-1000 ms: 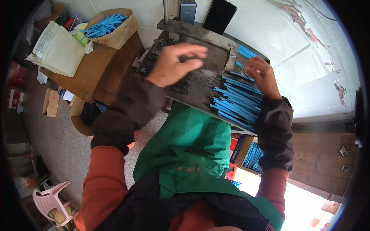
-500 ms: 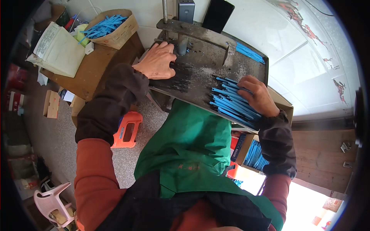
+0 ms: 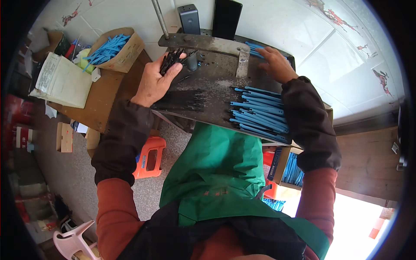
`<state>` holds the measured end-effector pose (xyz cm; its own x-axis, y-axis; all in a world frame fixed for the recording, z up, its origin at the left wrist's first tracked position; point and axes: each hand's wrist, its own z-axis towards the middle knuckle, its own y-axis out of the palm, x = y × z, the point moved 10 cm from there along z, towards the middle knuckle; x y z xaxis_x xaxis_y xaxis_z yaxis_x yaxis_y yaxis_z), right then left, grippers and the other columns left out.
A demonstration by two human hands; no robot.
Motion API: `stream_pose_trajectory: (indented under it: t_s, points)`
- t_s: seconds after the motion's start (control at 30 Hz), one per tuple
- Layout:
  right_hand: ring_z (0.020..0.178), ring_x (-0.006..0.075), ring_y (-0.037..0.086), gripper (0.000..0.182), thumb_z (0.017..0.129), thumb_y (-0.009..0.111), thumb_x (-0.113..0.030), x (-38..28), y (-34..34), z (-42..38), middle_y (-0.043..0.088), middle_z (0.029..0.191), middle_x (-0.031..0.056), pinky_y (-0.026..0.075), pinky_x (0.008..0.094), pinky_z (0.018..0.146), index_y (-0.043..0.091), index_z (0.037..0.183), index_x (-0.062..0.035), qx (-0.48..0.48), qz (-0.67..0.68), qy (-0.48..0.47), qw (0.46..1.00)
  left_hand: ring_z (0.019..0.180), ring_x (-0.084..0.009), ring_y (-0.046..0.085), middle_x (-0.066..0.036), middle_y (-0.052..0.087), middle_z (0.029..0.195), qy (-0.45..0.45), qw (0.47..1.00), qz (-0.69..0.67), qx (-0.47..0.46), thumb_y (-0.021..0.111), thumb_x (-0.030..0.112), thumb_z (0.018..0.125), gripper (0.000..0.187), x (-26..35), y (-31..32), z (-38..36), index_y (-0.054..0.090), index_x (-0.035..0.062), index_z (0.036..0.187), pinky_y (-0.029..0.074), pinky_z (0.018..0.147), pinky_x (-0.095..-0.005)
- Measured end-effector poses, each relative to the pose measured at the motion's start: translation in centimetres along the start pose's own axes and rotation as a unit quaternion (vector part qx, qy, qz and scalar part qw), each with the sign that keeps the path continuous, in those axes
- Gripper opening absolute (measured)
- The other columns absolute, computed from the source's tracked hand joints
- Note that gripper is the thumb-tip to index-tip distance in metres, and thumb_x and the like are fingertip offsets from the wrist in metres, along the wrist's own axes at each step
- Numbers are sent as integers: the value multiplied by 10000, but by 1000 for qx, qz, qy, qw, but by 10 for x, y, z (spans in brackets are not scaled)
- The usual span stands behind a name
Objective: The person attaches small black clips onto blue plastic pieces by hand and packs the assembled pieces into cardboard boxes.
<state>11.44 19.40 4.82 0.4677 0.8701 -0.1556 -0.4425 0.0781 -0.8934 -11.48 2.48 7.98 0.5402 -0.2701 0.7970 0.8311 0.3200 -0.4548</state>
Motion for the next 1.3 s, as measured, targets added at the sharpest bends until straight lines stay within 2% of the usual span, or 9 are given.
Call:
stream_pose_trajectory:
  t_s: [0.17,0.2,0.33,0.47,0.63,0.73,0.83,1.13,1.3]
  points:
    - [854,323,568,105,776,580,-55,-2,19,-7,567,859,123,461,409,703,553,872,-24,-92,-39,-11,995,564,-60,486,-2,562,664,-51,966,-254,-13,550,139,920,216,19,34,4,613,-15,1057,412,532,-233]
    - [834,325,569,81,772,571,-52,-6,15,-9,564,843,122,460,409,690,542,843,-26,-77,-42,-20,996,645,-100,586,-32,608,700,5,963,-270,-3,541,109,914,187,27,42,10,611,-36,1009,478,606,-247]
    - [789,352,577,79,741,569,-51,-16,-8,-13,581,848,121,470,438,666,524,799,-21,-68,19,-6,997,850,-151,637,-85,671,836,-17,928,-372,-20,557,101,905,173,12,91,20,618,-34,993,497,802,-295]
    - [701,270,583,98,752,579,-49,-35,-40,-16,596,791,120,472,358,636,560,844,-21,-16,153,59,986,826,-145,640,-83,675,879,-58,958,-276,-40,618,89,872,172,-3,107,26,639,-36,988,497,790,-269]
    - [691,107,543,112,819,614,-74,-47,-39,-31,615,763,65,455,258,626,611,910,-10,-9,342,177,923,819,-147,648,-83,677,879,-63,932,-356,26,632,61,855,151,-2,103,26,641,-36,970,505,782,-261]
    - [569,18,437,123,884,590,-105,-57,-26,-29,548,749,-27,348,179,501,601,949,-2,1,389,155,908,819,-146,652,-86,677,883,-70,922,-379,44,632,46,850,138,-8,103,25,642,-33,962,510,779,-262]
    - [569,72,491,144,862,633,-140,-55,-13,-30,593,741,11,405,226,502,627,912,-6,-18,449,217,866,817,-147,655,-92,675,881,-75,928,-362,51,629,29,844,116,-6,105,27,638,-33,942,515,773,-264]
    - [451,44,426,134,885,595,-145,-63,14,-33,563,678,3,277,200,379,608,843,-19,-35,635,299,711,749,-151,646,-73,651,801,-102,887,-440,101,662,-43,782,106,-17,108,25,618,-28,877,528,691,-259]
    - [461,38,422,110,881,609,-132,-56,6,-24,572,693,2,268,188,391,617,844,-29,-28,551,238,799,689,-124,619,-54,633,770,-93,908,-395,107,678,-47,769,84,-19,107,24,620,-25,825,522,671,-247]
